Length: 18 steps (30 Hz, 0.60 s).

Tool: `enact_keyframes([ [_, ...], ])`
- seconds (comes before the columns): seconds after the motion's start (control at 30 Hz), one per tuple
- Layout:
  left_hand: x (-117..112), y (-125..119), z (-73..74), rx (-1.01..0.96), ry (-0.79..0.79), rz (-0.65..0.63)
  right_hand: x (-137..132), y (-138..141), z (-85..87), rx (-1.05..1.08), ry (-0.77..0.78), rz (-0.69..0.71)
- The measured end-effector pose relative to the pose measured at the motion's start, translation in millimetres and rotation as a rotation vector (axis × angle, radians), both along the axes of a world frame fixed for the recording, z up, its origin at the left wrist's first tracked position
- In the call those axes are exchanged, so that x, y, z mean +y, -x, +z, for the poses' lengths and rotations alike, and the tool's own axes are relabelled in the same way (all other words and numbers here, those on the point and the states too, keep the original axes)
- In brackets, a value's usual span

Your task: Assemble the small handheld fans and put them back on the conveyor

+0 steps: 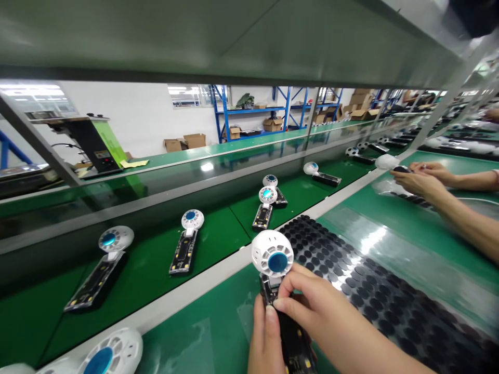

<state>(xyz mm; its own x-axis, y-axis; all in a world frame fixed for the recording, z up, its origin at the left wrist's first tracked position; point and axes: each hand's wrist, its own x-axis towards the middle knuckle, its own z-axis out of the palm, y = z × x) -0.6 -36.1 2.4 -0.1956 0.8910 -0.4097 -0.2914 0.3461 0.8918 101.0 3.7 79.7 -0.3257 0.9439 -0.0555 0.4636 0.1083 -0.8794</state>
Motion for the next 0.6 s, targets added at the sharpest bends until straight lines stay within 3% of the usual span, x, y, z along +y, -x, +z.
enact_keyframes([
  [0.23, 0.3, -1.9, -3.2, 0.010, -0.004, 0.014, 0.1, 2.2, 1.3, -0.067, -0.025, -0.007],
  [0.6, 0.4, -4.5, -1.8, -0.007, -0.021, 0.027, 5.9, -2.2, -0.9, 0.091, 0.071, 0.027],
])
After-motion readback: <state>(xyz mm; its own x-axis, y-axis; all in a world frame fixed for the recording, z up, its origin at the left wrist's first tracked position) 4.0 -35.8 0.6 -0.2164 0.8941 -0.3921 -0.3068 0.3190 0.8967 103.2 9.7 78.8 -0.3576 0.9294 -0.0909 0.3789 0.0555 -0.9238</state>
